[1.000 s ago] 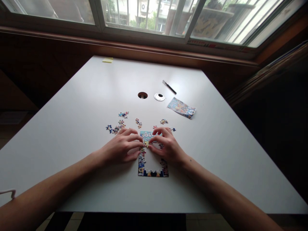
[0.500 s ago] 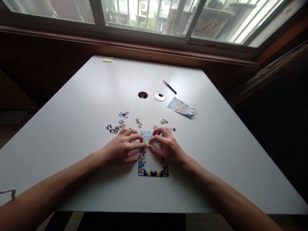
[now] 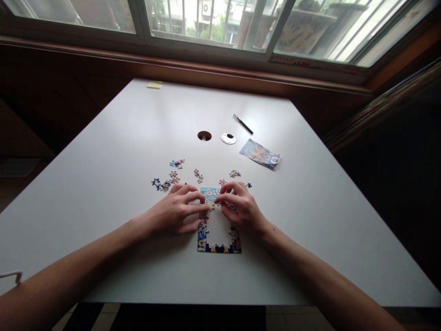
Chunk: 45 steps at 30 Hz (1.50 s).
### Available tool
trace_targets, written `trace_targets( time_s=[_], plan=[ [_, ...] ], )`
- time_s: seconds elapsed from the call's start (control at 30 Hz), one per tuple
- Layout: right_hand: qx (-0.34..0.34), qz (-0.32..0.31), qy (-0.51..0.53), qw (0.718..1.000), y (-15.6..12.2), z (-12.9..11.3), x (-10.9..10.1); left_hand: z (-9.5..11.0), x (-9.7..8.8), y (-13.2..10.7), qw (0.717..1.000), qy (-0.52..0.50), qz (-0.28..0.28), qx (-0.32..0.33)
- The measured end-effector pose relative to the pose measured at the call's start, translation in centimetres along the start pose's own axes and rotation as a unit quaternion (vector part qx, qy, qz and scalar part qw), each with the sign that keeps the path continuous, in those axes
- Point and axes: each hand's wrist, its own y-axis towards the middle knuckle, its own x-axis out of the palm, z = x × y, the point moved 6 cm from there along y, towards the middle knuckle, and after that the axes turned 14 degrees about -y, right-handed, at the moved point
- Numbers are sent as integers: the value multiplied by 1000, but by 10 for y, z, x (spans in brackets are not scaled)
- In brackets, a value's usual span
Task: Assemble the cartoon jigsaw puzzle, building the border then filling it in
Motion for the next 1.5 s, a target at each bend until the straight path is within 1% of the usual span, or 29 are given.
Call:
trace_targets(
  time_s=[0.07,0.33,0.5,0.7,0.8,0.87,0.9,0.97,1.1,1.17,1.2,1.23,1.3,1.43,1.5],
  plan=[
    [-4,2,1,1000,-1,0,0,0,0,0,1000,0,1,0],
    [-15,-36,-8,999,-1,0,3,0,1,0,1000,0,4,-1],
    [-16,-46,-21,999,-1,-1,4,3,0,1,1000,3,6,3],
    [-16,-63,-46,997,-2,-4,7,4,1,3,1000,7,-20,-12],
    [-15,-44,-33,998,1,-4,1,4,3,3,1000,0,-22,-14],
    [8,-6,-18,1000,2,4,-9,3,3,3,1000,-15,-9,-19],
    [27,16,-10,999,2,11,-15,2,1,2,999,-23,7,-25],
    [71,46,4,996,0,30,-25,-5,-6,0,997,-30,58,-45],
    [183,29,50,981,-12,73,-27,-27,-29,-8,981,4,170,-97],
    [229,19,78,970,-17,87,-25,-41,-40,-13,967,8,216,-135],
    [242,15,89,966,-19,91,-23,-48,-44,-16,961,5,231,-155],
    [249,11,97,963,-19,93,-22,-53,-47,-17,956,2,238,-171],
    [252,7,102,962,-19,93,-22,-59,-48,-18,956,7,228,-186],
    [250,8,102,963,-19,92,-22,-55,-42,-15,965,54,182,-182],
    [250,7,103,963,-20,92,-23,-51,-40,-14,967,75,170,-174]
  ],
)
